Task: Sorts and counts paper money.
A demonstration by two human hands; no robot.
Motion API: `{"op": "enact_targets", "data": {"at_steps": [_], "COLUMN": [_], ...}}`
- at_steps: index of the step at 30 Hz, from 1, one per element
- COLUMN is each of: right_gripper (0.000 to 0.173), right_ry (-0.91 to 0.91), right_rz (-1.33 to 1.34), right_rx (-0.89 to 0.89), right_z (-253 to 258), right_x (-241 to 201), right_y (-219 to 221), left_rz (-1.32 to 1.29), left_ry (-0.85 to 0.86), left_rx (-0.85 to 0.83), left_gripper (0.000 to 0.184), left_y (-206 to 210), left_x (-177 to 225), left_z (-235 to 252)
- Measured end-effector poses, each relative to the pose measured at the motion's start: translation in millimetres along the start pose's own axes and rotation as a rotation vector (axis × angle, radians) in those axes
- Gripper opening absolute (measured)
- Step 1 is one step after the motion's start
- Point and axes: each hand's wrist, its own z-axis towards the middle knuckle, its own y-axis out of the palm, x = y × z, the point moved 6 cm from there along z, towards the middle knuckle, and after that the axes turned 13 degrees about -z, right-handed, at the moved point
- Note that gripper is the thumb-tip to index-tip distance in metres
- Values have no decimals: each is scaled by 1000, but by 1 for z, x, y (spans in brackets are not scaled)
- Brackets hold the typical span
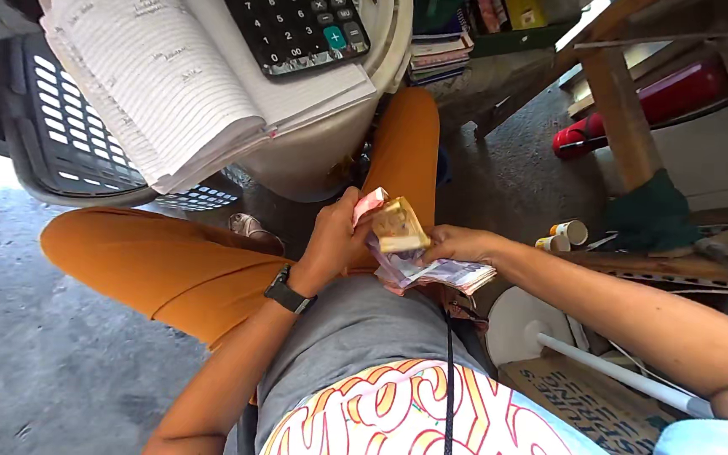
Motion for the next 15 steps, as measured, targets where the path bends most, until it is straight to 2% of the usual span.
{"op": "enact_targets", "data": {"at_steps": [4, 7, 9, 11, 13, 15], "right_gripper": [24, 17, 16, 14, 15, 23], "right_ry": [68, 105, 122, 133, 114, 97], "right_rz": [64, 70, 96, 137, 146, 154], "right_rx": [-36, 11, 42, 66, 106, 138], "right_z": [6, 10, 10, 9, 7, 5], "right_x": [1, -1, -2, -3, -3, -5], "right_y": [6, 7, 6, 5, 3, 3], "left_rz": [365, 518, 537, 458, 238, -88], "left_ry": [273, 455, 513, 471, 304, 98], "left_rx": [60, 99, 84, 32, -49, -124], "left_gripper": [30, 12, 9, 18, 22, 15], "left_y": [4, 16, 22, 26, 24, 20], "left_x": [13, 19, 18, 17, 12, 3], "left_z": [2, 1, -1, -5, -5, -2]}}
